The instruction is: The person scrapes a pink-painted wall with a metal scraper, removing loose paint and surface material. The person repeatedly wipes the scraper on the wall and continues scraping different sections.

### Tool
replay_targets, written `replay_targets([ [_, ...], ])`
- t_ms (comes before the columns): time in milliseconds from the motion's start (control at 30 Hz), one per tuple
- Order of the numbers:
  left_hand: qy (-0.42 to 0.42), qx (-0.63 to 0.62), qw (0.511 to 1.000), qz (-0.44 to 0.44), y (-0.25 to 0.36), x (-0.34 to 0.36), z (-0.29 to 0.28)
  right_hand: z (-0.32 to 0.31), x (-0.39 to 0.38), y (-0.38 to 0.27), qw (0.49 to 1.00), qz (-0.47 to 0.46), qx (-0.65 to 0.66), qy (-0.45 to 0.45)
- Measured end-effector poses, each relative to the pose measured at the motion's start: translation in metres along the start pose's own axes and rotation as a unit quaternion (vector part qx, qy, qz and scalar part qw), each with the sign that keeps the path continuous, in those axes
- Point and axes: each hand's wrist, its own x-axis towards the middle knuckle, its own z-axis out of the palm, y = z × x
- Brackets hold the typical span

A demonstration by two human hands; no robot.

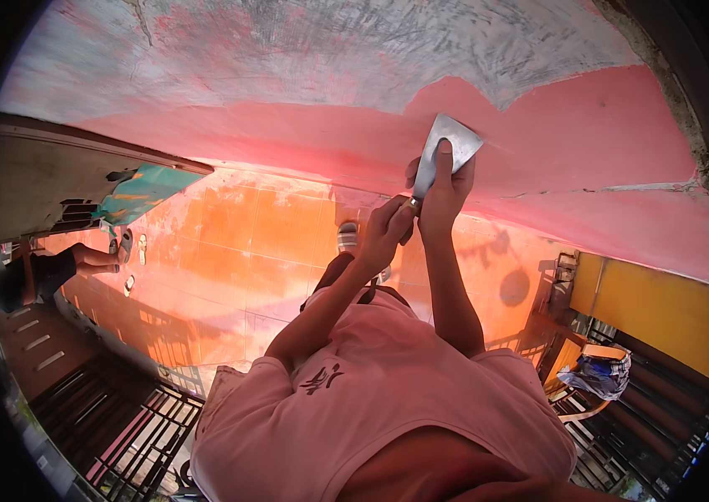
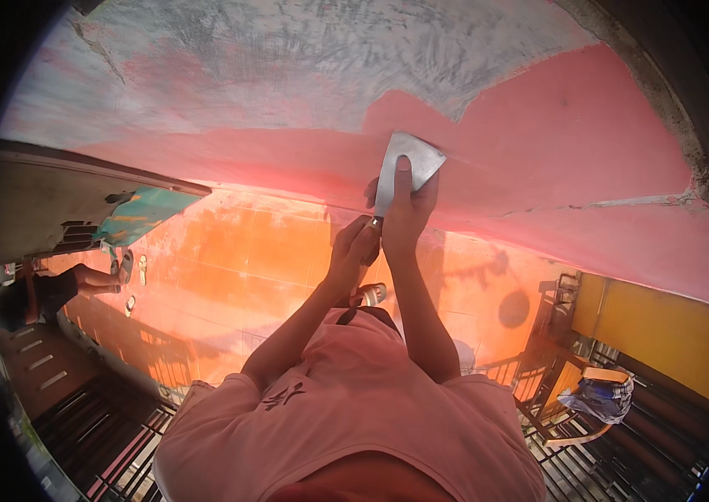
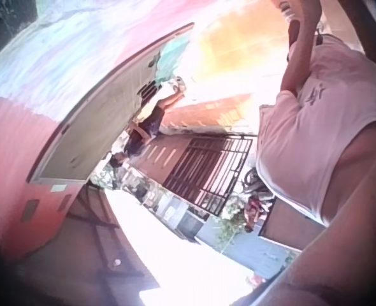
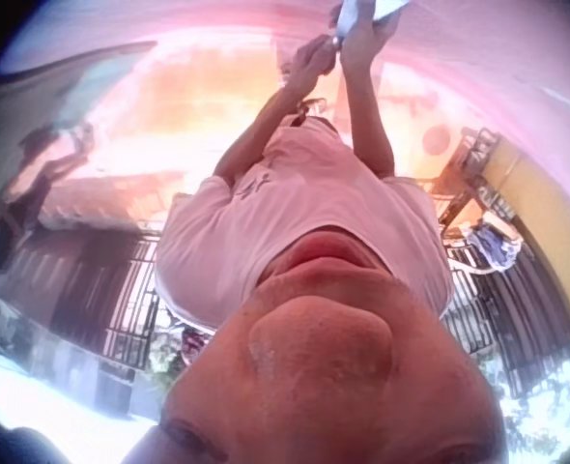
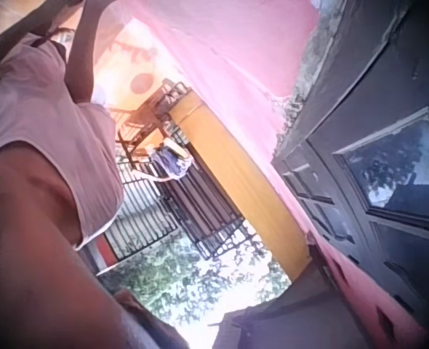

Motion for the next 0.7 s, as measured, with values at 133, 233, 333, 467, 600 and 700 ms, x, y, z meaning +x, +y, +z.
replay_targets([
  [133, 0.046, -0.021, 0.999, -0.003, -0.016, -0.002, -0.007, 0.008, -0.002, 0.017, 1.000, -0.010, -0.008, 0.006],
  [233, 0.064, -0.010, 0.997, -0.050, -0.008, 0.006, -0.021, 0.012, 0.011, 0.032, 0.999, 0.030, 0.015, -0.028],
  [333, 0.062, -0.049, 0.995, -0.056, -0.007, 0.005, -0.039, 0.018, 0.008, 0.039, 0.994, 0.089, 0.052, -0.044],
  [467, 0.042, -0.105, 0.994, -0.002, -0.009, 0.012, -0.048, 0.026, 0.006, 0.054, 0.997, 0.057, 0.053, -0.010],
  [600, 0.071, -0.054, 0.996, 0.018, -0.010, 0.017, -0.054, 0.033, 0.007, 0.060, 0.999, 0.026, 0.032, 0.014],
  [700, 0.072, -0.064, 0.995, 0.035, -0.018, 0.017, -0.058, 0.035, 0.006, 0.066, 0.999, 0.017, 0.022, 0.028],
])
